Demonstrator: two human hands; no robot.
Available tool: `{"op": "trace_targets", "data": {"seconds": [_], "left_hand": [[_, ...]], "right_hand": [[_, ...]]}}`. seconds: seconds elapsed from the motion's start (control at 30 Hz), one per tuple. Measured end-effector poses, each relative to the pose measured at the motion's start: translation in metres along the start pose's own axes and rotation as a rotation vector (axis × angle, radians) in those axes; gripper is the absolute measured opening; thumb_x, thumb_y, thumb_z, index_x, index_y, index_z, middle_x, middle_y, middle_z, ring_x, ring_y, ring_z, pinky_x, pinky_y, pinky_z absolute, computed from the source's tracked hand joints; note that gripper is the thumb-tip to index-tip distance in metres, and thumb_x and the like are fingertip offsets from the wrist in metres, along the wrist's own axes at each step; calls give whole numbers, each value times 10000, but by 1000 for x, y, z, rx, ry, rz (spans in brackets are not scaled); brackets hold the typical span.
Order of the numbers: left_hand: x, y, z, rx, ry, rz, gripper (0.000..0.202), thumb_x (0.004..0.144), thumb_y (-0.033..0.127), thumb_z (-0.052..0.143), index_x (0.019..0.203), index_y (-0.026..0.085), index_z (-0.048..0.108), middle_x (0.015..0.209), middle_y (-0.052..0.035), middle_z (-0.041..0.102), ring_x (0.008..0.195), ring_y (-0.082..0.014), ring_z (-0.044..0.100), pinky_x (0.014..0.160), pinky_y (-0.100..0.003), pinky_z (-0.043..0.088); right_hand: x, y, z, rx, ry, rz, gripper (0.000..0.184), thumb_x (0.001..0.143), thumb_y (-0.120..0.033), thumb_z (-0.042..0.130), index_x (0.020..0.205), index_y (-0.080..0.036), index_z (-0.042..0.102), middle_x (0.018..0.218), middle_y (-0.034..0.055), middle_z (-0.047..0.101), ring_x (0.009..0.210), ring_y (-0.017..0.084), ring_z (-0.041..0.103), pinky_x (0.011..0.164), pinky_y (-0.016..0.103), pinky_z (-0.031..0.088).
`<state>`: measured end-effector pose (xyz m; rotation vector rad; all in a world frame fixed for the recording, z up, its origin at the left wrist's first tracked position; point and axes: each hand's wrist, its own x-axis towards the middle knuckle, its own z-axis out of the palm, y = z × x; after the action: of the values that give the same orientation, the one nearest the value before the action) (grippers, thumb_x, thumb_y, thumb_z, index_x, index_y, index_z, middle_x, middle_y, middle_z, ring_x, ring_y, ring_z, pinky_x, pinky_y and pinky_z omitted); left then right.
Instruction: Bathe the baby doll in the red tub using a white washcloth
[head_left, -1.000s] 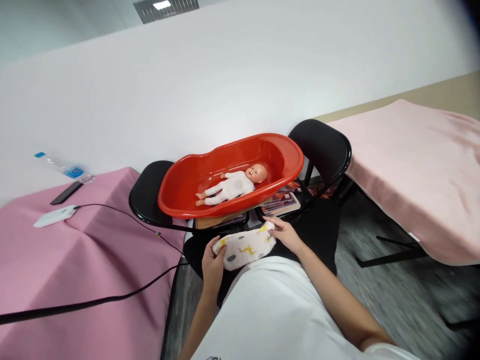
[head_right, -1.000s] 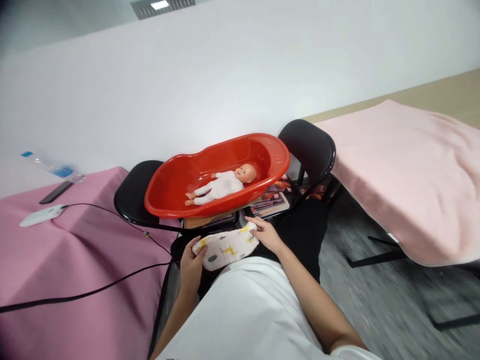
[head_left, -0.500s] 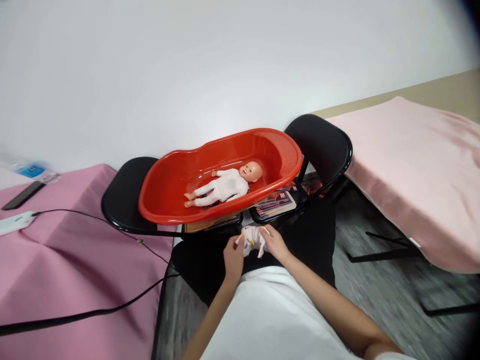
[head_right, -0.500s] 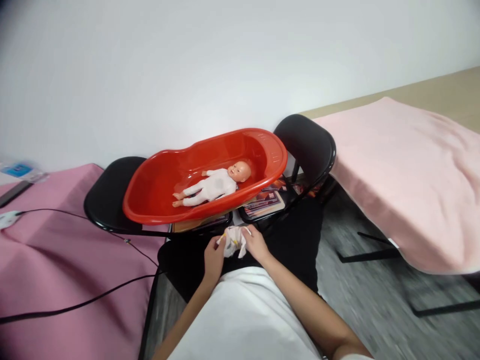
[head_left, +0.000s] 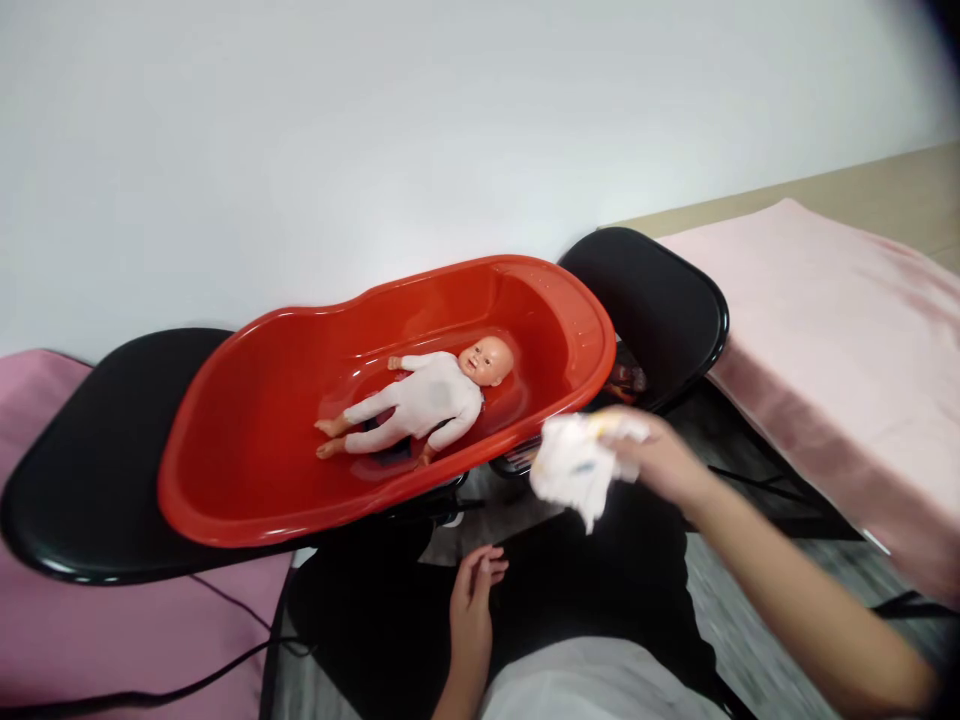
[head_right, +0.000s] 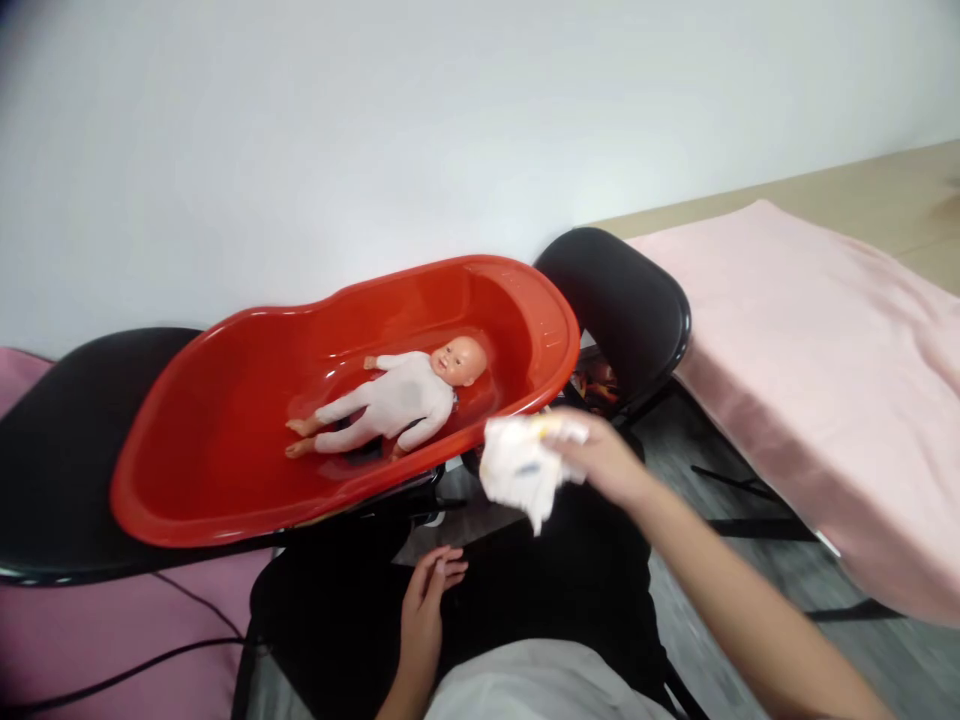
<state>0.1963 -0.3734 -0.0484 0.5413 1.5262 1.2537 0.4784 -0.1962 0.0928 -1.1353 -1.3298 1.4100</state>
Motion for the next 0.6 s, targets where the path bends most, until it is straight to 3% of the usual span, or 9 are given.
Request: {"op": "trace_targets", "data": {"seconds": [0.07,0.13,0.2,0.27,0.33,0.43,0.53,0.6], "left_hand": [[4,2,-2,39,8,31,674,739,836,850,979,207,841,1062,-154,814,919,-316,785,880,-472,658],[5,13,-3,92,-19,89,590,779,787,848,957,225,860,1041,-152,813,921,-331,781,906,-488,648],[5,35,-4,135,-92,197,463,829,696,855,943,249,882,1036,-152,814,964,-354,779,952,-509,634],[6,68,-8,129,-178,349,316,856,570,880,928,263,895,1047,-156,817,1022,-370,775,1000,-519,619],[9,111,-15,72,-220,491,183,838,421,928,907,255,894,1053,-160,818,1029,-359,775,1035,-510,610],[23,187,-28,58,-206,617,156,760,234,981,876,246,878,1071,-142,816,1042,-333,765,1083,-479,590],[59,256,-38,145,-136,639,185,745,140,968,870,225,861,1128,-117,804,1200,-332,722,1214,-448,497],[100,286,-41,197,-81,621,226,717,90,964,833,217,817,1120,-106,798,1308,-354,681,1254,-471,451]], "right_hand": [[46,-70,-30,-110,247,-425,479,897,-560,859,1251,-247,779,1119,82,796,921,241,756,796,411,629],[98,-124,-47,-348,383,-811,456,957,-510,813,1309,-228,748,1226,83,771,1082,227,737,942,416,611],[148,-149,-51,-660,417,-948,399,1059,-454,685,1370,-206,719,1323,100,752,1205,217,703,1084,427,557],[187,-143,-48,-990,335,-871,404,1094,-363,599,1435,-163,681,1412,143,722,1294,266,673,1158,501,511],[212,-116,-42,-1276,200,-656,412,1053,-300,633,1426,-135,689,1488,193,679,1376,346,630,1204,596,454],[219,-68,-36,-1448,101,-370,429,1021,-317,679,1409,-139,707,1578,225,609,1475,415,549,1221,672,414],[203,-41,-25,-1371,119,-425,398,1057,-316,598,1385,-129,726,1563,228,616,1438,385,587,1225,617,449],[191,-37,-10,-1250,82,-518,372,1061,-306,577,1350,-145,746,1529,203,645,1412,352,611,1241,567,458]]}}
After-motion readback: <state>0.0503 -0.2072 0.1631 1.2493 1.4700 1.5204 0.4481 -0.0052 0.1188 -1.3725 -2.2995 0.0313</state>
